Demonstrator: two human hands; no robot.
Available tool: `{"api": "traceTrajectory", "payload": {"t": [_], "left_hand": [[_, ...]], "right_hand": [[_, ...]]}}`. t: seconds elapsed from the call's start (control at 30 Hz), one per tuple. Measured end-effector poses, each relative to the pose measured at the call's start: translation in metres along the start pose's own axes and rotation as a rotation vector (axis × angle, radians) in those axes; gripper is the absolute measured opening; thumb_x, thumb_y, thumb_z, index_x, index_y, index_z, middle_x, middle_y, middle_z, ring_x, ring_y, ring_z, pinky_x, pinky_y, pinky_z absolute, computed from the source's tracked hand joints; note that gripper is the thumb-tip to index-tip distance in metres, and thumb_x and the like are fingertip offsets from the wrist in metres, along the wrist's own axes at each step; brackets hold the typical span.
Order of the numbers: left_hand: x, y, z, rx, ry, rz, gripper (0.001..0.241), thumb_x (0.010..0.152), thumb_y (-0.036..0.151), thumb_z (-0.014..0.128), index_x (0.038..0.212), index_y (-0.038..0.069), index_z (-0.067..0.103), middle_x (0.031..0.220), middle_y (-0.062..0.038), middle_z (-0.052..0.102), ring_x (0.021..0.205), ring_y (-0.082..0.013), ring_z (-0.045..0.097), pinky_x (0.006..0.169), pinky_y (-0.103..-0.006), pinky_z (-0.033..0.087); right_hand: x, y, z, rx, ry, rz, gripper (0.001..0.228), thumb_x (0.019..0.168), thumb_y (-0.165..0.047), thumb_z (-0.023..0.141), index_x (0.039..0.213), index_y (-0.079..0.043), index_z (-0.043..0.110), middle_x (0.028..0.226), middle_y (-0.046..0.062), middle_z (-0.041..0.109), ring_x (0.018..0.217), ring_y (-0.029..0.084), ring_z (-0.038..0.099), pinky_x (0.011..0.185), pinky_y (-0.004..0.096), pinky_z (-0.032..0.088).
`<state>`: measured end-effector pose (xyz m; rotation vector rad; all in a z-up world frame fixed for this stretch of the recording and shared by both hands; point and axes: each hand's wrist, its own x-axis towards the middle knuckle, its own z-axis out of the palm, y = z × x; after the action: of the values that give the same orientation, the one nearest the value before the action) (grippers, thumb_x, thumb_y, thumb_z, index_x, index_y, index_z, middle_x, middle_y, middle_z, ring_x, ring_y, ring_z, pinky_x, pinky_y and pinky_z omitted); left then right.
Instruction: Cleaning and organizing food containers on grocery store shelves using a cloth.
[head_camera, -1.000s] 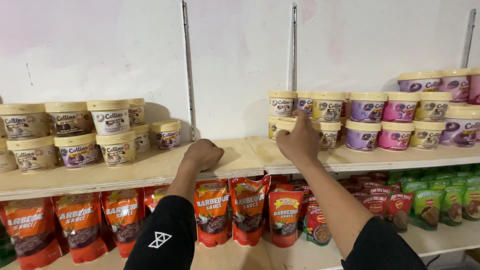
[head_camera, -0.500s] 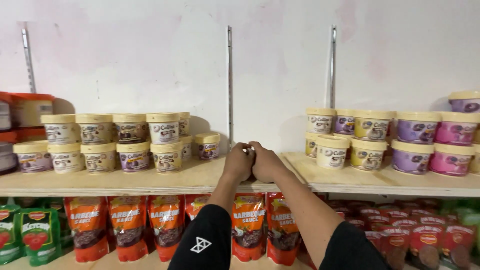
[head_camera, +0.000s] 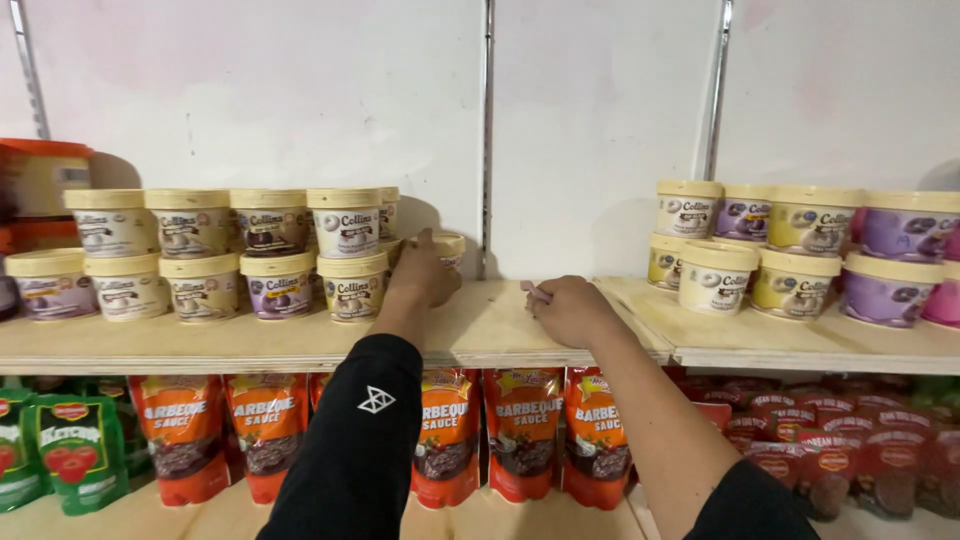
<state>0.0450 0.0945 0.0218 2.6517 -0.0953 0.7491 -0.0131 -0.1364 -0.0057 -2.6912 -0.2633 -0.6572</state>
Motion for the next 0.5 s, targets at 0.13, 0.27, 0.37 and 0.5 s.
{"api": "traceTrajectory", "payload": {"t": [0.13, 0.27, 0.37, 0.5], "left_hand": [[-0.004, 0.007, -0.011, -0.185, -0.088, -0.055, 0.070, 0.096, 0.020, 0.066, 0.154, 0.002, 0.031, 0.146, -0.031, 0.053, 0.133, -0.0396, 0.061, 0.116, -0.0372, 0.048], [0.005, 0.002, -0.003, -0.266, -0.009, -0.001, 0.071, 0.085, 0.022, 0.079, 0.144, 0.006, 0.043, 0.142, -0.020, 0.058, 0.134, -0.0329, 0.057, 0.118, -0.0367, 0.045], [-0.009, 0.004, -0.002, -0.200, 0.075, 0.098, 0.078, 0.082, 0.020, 0.082, 0.145, 0.007, 0.039, 0.142, -0.022, 0.052, 0.133, -0.0361, 0.053, 0.116, -0.0406, 0.045], [-0.034, 0.012, -0.015, -0.224, 0.206, 0.278, 0.103, 0.076, 0.035, 0.087, 0.154, 0.004, 0.027, 0.148, -0.021, 0.048, 0.136, -0.0396, 0.049, 0.117, -0.0470, 0.043]], "right_hand": [[-0.009, -0.012, -0.010, 0.110, -0.034, 0.074, 0.040, 0.097, -0.040, 0.059, 0.118, -0.009, 0.074, 0.101, 0.013, 0.075, 0.093, 0.026, 0.071, 0.091, 0.042, 0.055], [-0.019, -0.020, -0.016, 0.183, 0.015, 0.106, 0.039, 0.101, -0.038, 0.058, 0.106, -0.002, 0.071, 0.095, 0.017, 0.076, 0.088, 0.026, 0.074, 0.084, 0.042, 0.057], [-0.010, -0.003, -0.003, 0.348, 0.113, 0.032, 0.039, 0.101, -0.036, 0.057, 0.101, 0.002, 0.068, 0.099, 0.013, 0.075, 0.086, 0.022, 0.076, 0.080, 0.039, 0.059], [-0.011, -0.005, 0.000, 0.480, 0.261, -0.106, 0.040, 0.102, -0.033, 0.054, 0.103, 0.005, 0.065, 0.108, 0.009, 0.074, 0.090, 0.017, 0.079, 0.079, 0.035, 0.061]]}}
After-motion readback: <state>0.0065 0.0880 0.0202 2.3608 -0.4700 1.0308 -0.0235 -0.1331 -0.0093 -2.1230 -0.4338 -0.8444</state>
